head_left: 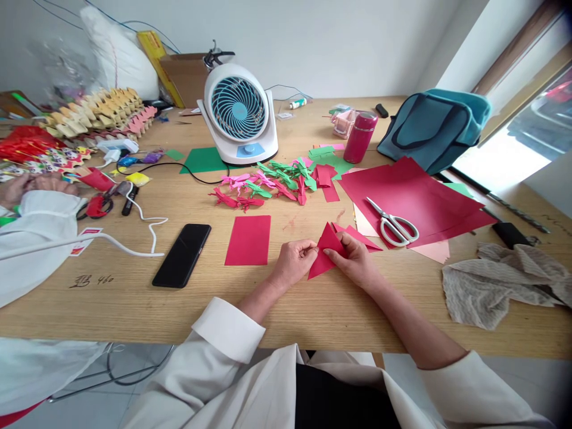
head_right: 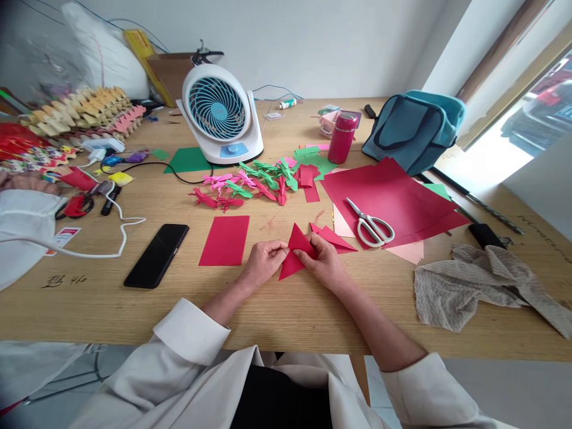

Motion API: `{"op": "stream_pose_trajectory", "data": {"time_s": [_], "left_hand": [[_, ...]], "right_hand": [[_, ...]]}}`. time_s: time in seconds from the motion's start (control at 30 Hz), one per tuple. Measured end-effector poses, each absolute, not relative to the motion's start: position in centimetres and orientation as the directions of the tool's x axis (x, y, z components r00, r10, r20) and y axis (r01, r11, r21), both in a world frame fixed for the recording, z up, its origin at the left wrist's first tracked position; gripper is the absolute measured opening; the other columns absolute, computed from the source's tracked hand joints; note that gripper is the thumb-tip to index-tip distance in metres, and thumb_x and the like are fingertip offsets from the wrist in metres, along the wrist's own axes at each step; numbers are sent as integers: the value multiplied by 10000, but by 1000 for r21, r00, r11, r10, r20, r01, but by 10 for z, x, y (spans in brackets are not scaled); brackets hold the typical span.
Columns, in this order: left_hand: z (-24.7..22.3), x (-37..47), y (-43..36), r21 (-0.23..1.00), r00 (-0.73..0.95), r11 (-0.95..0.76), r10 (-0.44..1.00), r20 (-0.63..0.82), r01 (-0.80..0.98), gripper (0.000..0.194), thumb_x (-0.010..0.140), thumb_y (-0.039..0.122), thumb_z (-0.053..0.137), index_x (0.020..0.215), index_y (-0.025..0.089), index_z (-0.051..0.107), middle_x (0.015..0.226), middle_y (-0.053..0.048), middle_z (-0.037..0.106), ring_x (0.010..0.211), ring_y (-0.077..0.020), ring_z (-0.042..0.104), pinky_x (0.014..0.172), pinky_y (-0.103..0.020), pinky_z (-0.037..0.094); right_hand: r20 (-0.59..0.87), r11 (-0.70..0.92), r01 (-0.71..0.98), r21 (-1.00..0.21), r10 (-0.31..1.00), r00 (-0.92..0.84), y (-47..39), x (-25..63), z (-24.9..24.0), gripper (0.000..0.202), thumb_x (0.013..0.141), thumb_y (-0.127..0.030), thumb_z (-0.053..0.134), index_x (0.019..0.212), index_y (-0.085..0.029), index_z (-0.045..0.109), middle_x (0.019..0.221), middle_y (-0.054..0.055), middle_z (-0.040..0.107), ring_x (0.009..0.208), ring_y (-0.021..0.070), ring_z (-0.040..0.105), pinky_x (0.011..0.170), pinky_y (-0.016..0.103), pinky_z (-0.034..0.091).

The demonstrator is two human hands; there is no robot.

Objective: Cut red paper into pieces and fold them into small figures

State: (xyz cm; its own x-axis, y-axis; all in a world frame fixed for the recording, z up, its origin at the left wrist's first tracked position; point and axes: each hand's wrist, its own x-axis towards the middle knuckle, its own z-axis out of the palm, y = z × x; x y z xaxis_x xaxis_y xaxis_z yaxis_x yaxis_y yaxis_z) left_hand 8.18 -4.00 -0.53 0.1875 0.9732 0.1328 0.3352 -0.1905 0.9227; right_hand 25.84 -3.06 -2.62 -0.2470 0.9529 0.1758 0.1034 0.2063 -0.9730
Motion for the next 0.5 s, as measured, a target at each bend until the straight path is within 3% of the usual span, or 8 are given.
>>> {"op": "stream_pose_trajectory", "data": {"time_s": [0.1, 0.23, 0.5], "left_hand": [[-9, 82, -39, 962, 194, -95, 980, 45, 257, 216, 817, 283, 533, 663, 156, 617, 529, 58, 402, 497, -80, 358, 494, -208, 320], [-9, 83, -38, 996, 258, 90, 962, -95, 30, 257, 804, 386, 593, 780, 140, 664, 653, 17, 578, 586, -112, 538, 557, -220, 487], [-6, 83, -39, 993, 318, 96, 945, -71, -65, 361, 788, 475, 652, 840, 120, 684, 734, -14, 632, 670, -133, 613, 621, -255, 562]], "right_hand": [[217, 251, 110, -962, 943, -252, -32, 258, -23, 182, 858, -412, 652, 872, -237, 606, 848, 15, 612, 770, 183, 555, 724, 298, 493], [262, 297, 129, -946, 936, -234, -34, 258, -18, 183, 881, -416, 624, 862, -236, 603, 819, 13, 578, 750, 178, 524, 702, 299, 477], [290, 318, 96, -943, 929, -229, -32, 261, -21, 158, 897, -388, 619, 885, -230, 614, 823, 14, 571, 767, 179, 518, 710, 307, 457]]}}
